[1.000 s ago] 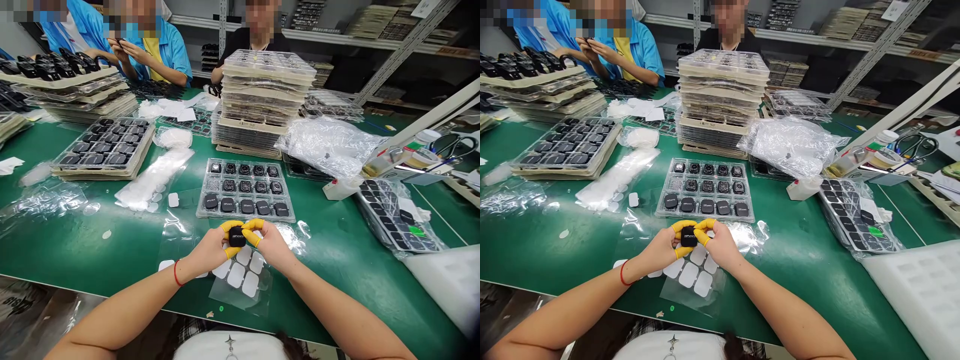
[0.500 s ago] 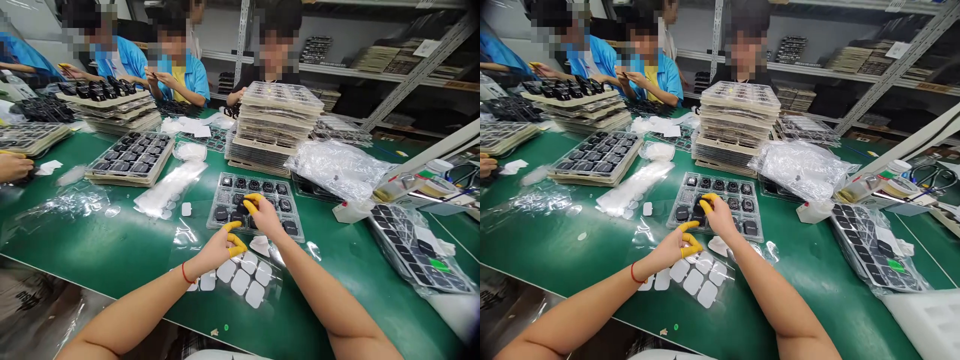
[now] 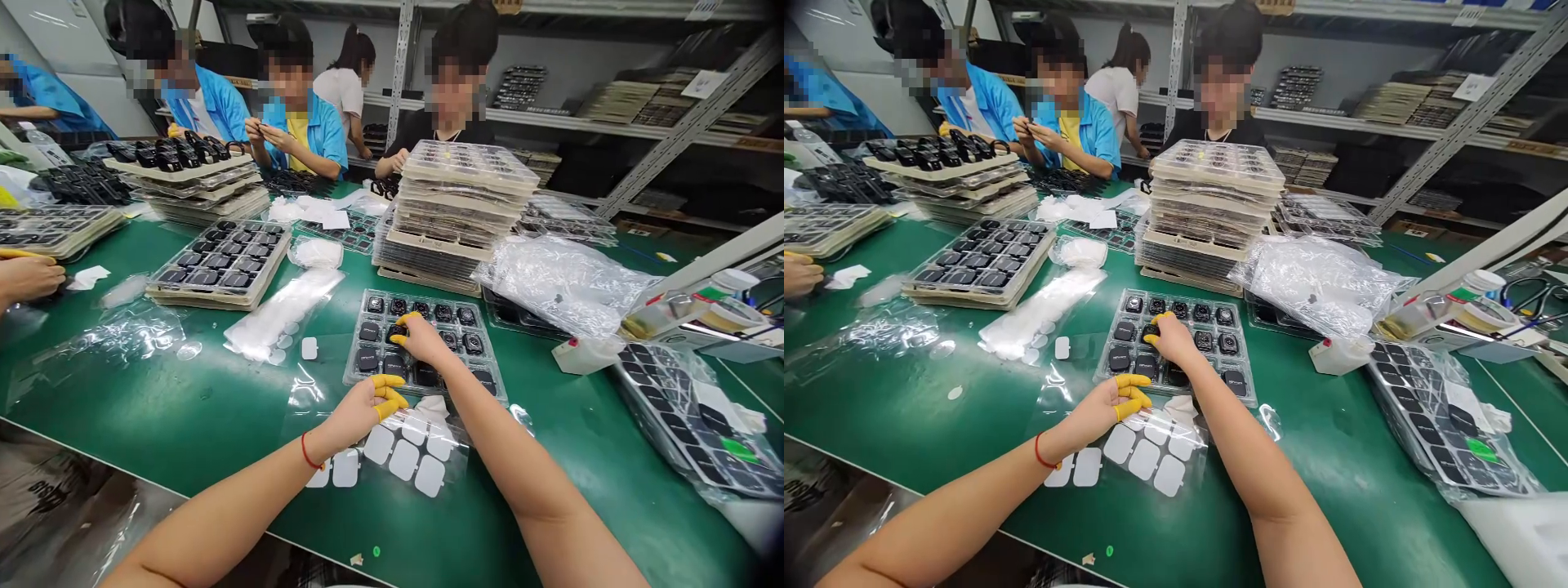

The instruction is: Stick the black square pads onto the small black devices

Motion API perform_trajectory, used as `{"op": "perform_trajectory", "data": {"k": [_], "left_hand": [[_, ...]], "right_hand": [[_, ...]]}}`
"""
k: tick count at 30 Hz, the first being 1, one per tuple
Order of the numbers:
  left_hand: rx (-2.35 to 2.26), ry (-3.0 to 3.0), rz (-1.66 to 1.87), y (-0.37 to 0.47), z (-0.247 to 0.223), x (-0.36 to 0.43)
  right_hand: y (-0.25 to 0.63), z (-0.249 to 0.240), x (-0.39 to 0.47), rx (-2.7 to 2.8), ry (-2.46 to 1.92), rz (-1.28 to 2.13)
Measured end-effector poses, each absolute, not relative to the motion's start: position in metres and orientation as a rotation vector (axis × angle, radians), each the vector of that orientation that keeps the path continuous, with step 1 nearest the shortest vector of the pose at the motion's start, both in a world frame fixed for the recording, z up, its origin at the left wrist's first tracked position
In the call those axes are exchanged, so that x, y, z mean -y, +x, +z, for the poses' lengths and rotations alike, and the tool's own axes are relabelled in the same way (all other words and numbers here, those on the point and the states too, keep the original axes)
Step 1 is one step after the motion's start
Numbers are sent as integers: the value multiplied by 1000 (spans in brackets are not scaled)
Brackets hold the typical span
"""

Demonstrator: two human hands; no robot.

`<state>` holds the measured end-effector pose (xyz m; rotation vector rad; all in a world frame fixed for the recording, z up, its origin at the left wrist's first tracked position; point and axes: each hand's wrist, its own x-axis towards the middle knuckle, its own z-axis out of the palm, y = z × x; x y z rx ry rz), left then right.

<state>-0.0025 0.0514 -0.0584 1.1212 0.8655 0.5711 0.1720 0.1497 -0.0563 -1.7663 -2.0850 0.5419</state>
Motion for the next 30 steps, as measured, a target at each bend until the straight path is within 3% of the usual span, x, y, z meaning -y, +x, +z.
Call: {"op": "perform_trajectory", "data": {"k": [4, 8, 11, 18, 21, 23, 25, 30], "left_hand": [[-868, 1142, 613, -1, -53, -53], [-720, 1194, 600, 0, -53, -49], [-744, 1384, 523, 4, -53, -40], [-681, 1411, 480, 12, -53, -26], [-678, 1345, 399, 10, -52, -25], [-681, 1384, 343, 9, -51, -25], [-668, 1427, 330, 8, -51, -24], [-706, 1418, 393, 10, -57, -24]], "right_hand": [[163, -38, -100, 2090, -1587, 603], [168, -25, -33, 2151, -1252, 871], [177, -26, -10, 1919, -1348, 988], [187, -32, 12, 2035, -1392, 660], [212, -40, 23, 1994, -1763, 553], [225, -50, 25, 2006, -2069, 310], [227, -60, 22, 2103, -2094, 152], [203, -67, 6, 2234, -1862, 378]]}}
